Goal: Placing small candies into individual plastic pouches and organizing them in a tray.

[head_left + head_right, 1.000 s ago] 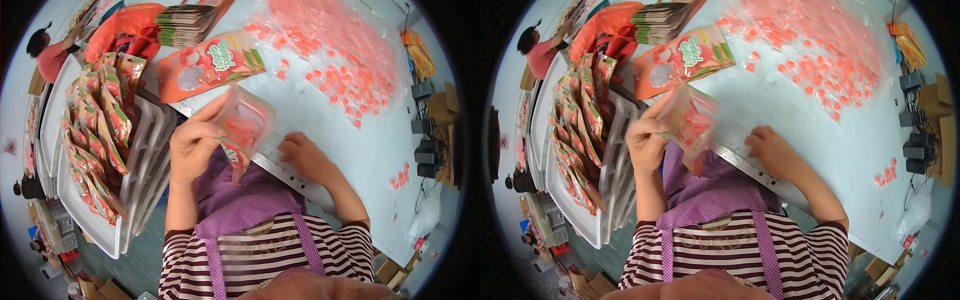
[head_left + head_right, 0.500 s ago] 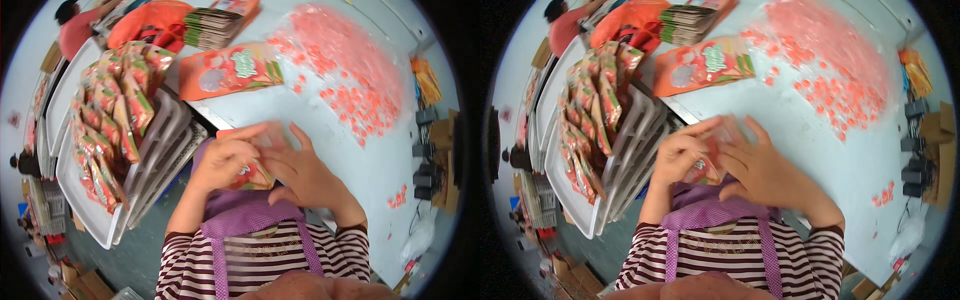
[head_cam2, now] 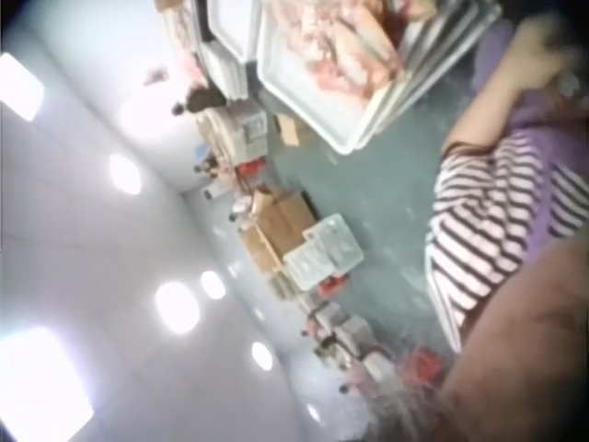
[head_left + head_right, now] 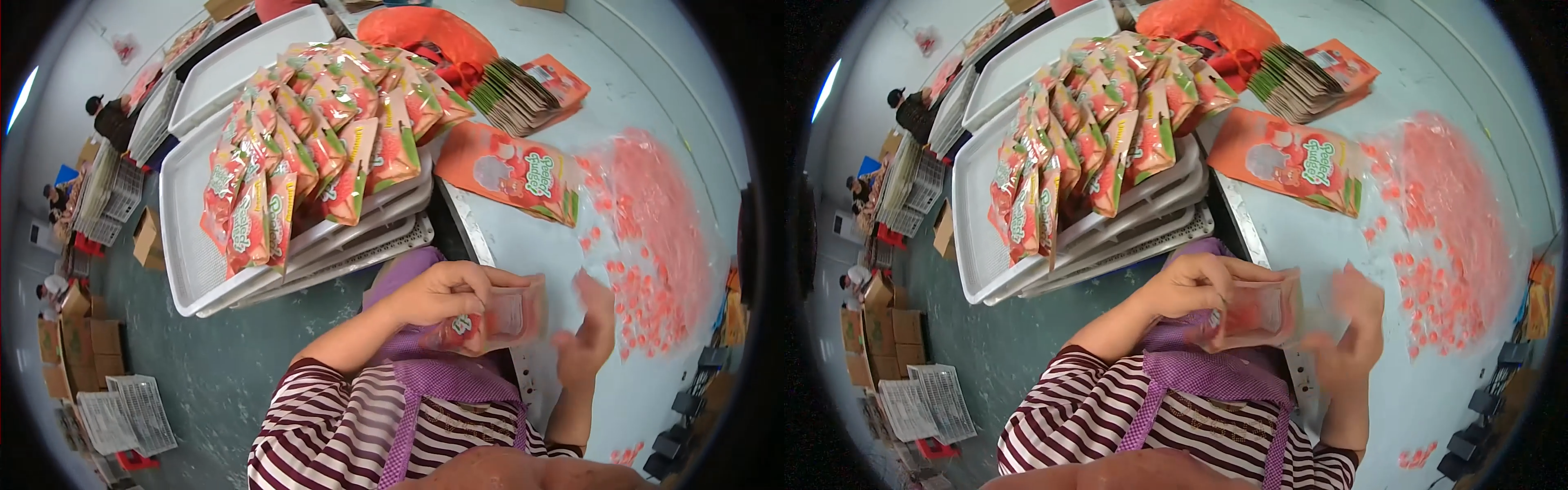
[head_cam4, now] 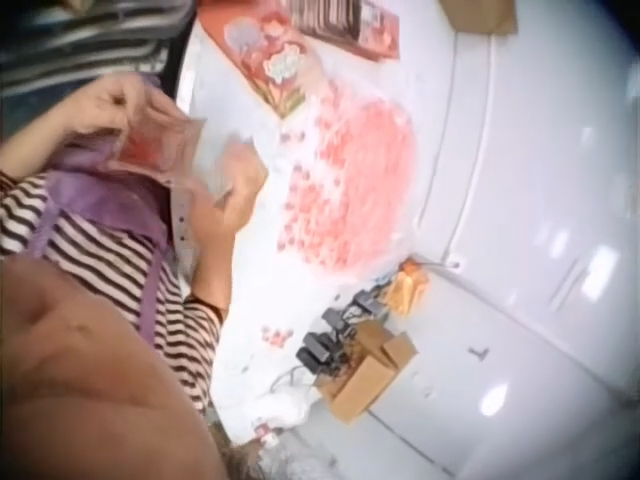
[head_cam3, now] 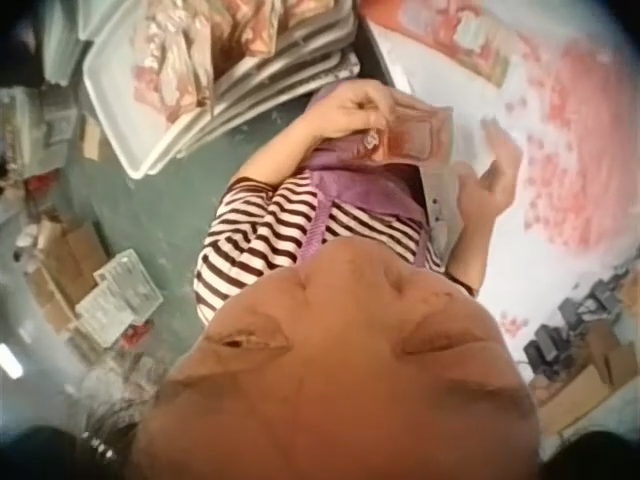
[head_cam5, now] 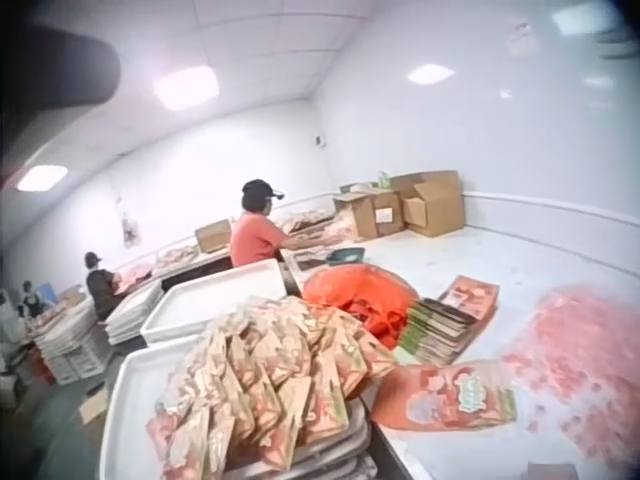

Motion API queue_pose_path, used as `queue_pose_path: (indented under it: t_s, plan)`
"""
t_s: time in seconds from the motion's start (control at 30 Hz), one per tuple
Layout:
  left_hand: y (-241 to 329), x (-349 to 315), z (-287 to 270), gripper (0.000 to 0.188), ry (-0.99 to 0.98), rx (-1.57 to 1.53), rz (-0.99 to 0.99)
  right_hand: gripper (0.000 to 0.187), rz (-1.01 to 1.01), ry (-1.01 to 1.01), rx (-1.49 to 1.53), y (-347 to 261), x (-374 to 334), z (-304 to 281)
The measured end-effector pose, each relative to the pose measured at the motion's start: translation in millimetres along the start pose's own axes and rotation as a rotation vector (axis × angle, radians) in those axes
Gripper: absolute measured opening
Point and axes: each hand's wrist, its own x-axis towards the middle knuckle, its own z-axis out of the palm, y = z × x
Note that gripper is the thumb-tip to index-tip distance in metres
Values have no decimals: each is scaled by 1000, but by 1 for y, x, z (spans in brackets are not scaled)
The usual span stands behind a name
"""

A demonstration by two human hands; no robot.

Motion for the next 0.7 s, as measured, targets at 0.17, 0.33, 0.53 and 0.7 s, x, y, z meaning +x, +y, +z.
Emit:
queue_pose_path:
  t_s: [0.17, 0.33, 0.53, 0.7]
  plan:
    - [3, 0, 3, 4, -5, -237, 283, 33, 565, -110, 665, 13, 19, 36]
    - [11, -18, -4, 26, 171, -180, 214, 10, 302, -299, 632, 14, 15, 50]
    - [22, -41, 6, 38, 348, 358, 52, 7, 210, 30, 498, 20, 11, 55]
    - [20, -43, 10, 20, 549, 545, 70, 7, 155, 37, 383, 13, 5, 57]
